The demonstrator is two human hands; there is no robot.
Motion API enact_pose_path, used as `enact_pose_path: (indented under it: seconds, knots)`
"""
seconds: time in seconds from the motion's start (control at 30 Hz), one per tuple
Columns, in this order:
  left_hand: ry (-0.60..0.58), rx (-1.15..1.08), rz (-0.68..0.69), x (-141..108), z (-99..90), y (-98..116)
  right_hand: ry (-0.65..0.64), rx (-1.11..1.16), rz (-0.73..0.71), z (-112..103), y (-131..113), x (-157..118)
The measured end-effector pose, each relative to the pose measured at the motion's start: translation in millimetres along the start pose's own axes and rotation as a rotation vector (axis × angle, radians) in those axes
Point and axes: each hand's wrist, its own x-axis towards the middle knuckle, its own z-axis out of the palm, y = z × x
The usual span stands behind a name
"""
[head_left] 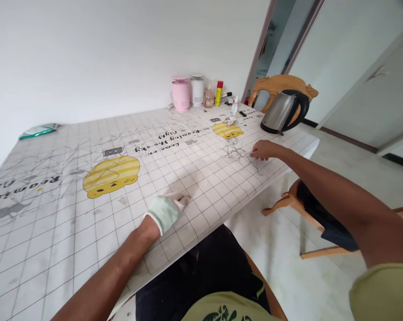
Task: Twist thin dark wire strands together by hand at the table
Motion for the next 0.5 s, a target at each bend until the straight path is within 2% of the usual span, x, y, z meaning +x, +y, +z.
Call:
enact_pose_path:
  seconds: [0.27, 0.4, 0.5]
  knots:
    - [0.023, -0.132, -0.095, -20.0, -8.1, -6.1, 0.127, -0.05, 0.003, 25.6, -16.2, 8.8]
    - [0.035, -0.164, -0.12, -26.9, -6.5, -12.6, 0.194, -0.015, 0.009, 21.4, -17.2, 2.0]
    - [0.019, -0.148, -0.121, -18.4, -3.0, -12.3, 0.238, 0.037, 0.009, 11.1, -19.9, -5.7]
